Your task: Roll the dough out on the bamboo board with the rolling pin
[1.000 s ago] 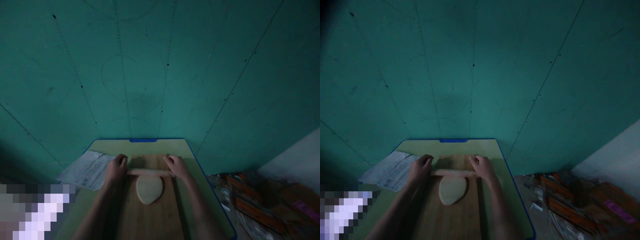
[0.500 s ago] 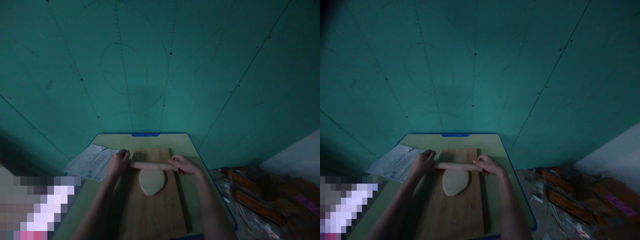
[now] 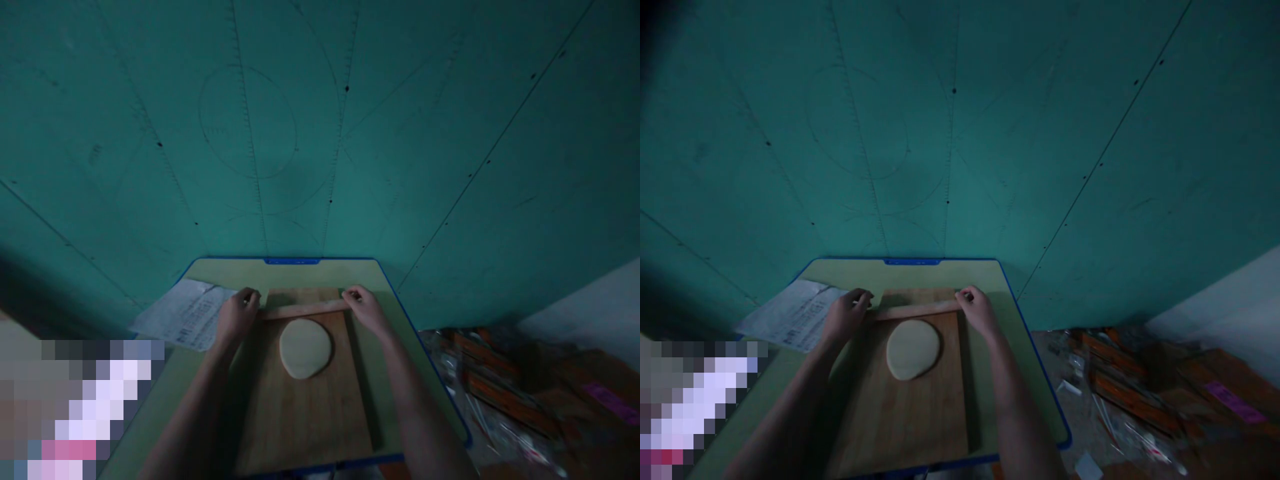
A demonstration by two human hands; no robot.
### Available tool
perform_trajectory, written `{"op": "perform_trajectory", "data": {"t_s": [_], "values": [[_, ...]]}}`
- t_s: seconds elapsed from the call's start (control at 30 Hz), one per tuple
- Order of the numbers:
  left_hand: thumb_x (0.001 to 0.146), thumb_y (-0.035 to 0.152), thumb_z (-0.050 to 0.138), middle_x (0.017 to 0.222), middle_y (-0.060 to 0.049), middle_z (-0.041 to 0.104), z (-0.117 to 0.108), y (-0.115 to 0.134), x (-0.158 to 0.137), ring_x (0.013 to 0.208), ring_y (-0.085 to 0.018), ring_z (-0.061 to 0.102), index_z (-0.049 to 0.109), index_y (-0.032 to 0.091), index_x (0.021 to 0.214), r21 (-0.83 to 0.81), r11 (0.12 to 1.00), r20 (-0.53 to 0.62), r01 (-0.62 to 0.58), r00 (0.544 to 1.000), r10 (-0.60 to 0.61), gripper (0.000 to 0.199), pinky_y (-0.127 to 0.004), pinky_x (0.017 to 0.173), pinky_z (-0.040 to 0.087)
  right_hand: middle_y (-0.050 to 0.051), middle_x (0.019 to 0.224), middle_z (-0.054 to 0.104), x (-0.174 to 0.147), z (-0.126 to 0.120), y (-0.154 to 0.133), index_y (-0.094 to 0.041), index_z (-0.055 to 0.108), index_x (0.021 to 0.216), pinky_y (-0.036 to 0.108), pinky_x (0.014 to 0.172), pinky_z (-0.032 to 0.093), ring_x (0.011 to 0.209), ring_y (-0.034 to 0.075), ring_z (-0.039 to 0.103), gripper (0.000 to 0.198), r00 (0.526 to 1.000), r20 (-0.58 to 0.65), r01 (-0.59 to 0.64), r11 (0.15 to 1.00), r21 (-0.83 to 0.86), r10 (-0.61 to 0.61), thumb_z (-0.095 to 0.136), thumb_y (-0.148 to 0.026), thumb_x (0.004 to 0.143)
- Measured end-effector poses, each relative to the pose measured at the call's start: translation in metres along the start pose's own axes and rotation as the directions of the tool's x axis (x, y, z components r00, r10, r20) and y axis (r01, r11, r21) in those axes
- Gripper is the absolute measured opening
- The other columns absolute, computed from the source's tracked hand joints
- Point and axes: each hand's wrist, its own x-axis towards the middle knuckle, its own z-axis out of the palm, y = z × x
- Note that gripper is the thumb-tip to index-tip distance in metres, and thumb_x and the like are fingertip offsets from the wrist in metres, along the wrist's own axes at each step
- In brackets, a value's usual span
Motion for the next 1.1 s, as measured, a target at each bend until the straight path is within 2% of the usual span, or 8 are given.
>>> {"op": "perform_trajectory", "data": {"t_s": [0.17, 0.27, 0.37, 0.47, 0.6, 0.7, 0.93, 1.1], "values": [[0.09, 0.034, 0.036, 0.101, -0.01, 0.077, -0.003, 0.001, 0.0, 0.088, -0.023, 0.071, 0.071, 0.017, 0.102, 0.041, 0.999, 0.029, 0.027, 0.999, -0.029, 0.04, -0.026, 0.069, 0.047, 0.003, 0.089, 0.07, 0.001, 0.005, 0.003, -0.022, 0.063, 0.087, 0.03, 0.069, 0.05, 0.078, 0.019, 0.064, 0.019, 1.0, -0.007, 0.029, 0.999, 0.02, -0.029, 0.056, -0.039, 0.081], [0.091, 0.036, 0.039, 0.095, -0.012, 0.077, -0.005, 0.0, -0.001, 0.084, -0.025, 0.071, 0.071, 0.017, 0.098, 0.109, 0.993, 0.069, 0.033, 0.997, -0.041, 0.038, -0.027, 0.064, 0.044, 0.004, 0.09, 0.071, -0.001, 0.006, 0.001, -0.022, 0.064, 0.086, 0.032, 0.075, 0.051, 0.082, 0.02, 0.065, 0.017, 0.999, -0.013, 0.043, 0.999, 0.01, -0.042, 0.055, -0.036, 0.081], [0.091, 0.04, 0.044, 0.083, -0.011, 0.076, -0.007, 0.0, -0.004, 0.076, -0.025, 0.07, 0.072, 0.019, 0.085, 0.168, 0.986, 0.143, 0.014, 0.989, -0.038, 0.035, -0.028, 0.06, 0.039, 0.005, 0.088, 0.072, -0.003, 0.004, -0.003, -0.022, 0.064, 0.082, 0.033, 0.08, 0.049, 0.086, 0.021, 0.065, 0.016, 0.997, -0.028, 0.068, 0.995, -0.078, -0.07, 0.053, -0.033, 0.084], [0.094, 0.044, 0.044, 0.08, -0.011, 0.076, -0.008, 0.001, -0.006, 0.073, -0.025, 0.07, 0.072, 0.019, 0.083, 0.197, 0.98, 0.183, 0.007, 0.982, -0.044, 0.039, -0.027, 0.059, 0.038, 0.006, 0.085, 0.072, -0.005, 0.002, -0.008, -0.022, 0.065, 0.082, 0.031, 0.076, 0.047, 0.083, 0.021, 0.065, 0.02, 0.998, -0.037, 0.049, 0.972, -0.228, -0.059, 0.051, -0.034, 0.088], [0.096, 0.044, 0.042, 0.084, -0.013, 0.076, -0.008, 0.003, -0.007, 0.076, -0.024, 0.07, 0.072, 0.018, 0.088, 0.202, 0.979, 0.189, 0.008, 0.981, -0.047, 0.04, -0.027, 0.061, 0.038, 0.006, 0.08, 0.072, -0.008, 0.002, -0.01, -0.022, 0.067, 0.086, 0.028, 0.065, 0.042, 0.076, 0.022, 0.066, 0.028, 1.0, -0.013, -0.027, 0.935, -0.354, 0.024, 0.048, -0.04, 0.094], [0.097, 0.04, 0.042, 0.091, -0.011, 0.077, -0.007, 0.004, -0.008, 0.082, -0.024, 0.071, 0.072, 0.018, 0.095, 0.189, 0.982, 0.176, 0.001, 0.984, -0.034, 0.037, -0.027, 0.065, 0.04, 0.007, 0.081, 0.072, -0.008, 0.004, -0.01, -0.021, 0.068, 0.086, 0.028, 0.063, 0.041, 0.075, 0.022, 0.067, 0.031, 0.999, -0.005, -0.045, 0.921, -0.386, 0.046, 0.046, -0.04, 0.096], [0.098, 0.038, 0.041, 0.1, -0.012, 0.077, -0.002, 0.01, -0.01, 0.092, -0.027, 0.072, 0.069, 0.019, 0.111, 0.151, 0.988, 0.14, 0.019, 0.989, -0.041, 0.036, -0.029, 0.07, 0.044, 0.006, 0.084, 0.073, -0.006, 0.009, -0.008, -0.022, 0.067, 0.099, 0.028, 0.069, 0.046, 0.08, 0.022, 0.069, 0.022, 0.994, -0.084, -0.09, 0.926, -0.366, 0.063, 0.049, -0.034, 0.097], [0.099, 0.035, 0.042, 0.108, -0.011, 0.076, 0.001, 0.016, -0.014, 0.098, -0.026, 0.072, 0.061, 0.02, 0.127, 0.104, 0.994, 0.111, 0.041, 0.992, -0.053, 0.037, -0.03, 0.077, 0.049, 0.009, 0.097, 0.075, -0.003, 0.008, -0.003, -0.021, 0.066, 0.105, 0.032, 0.076, 0.05, 0.09, 0.024, 0.07, 0.021, 0.992, -0.124, -0.048, 0.946, -0.32, 0.009, 0.054, -0.031, 0.092]]}}
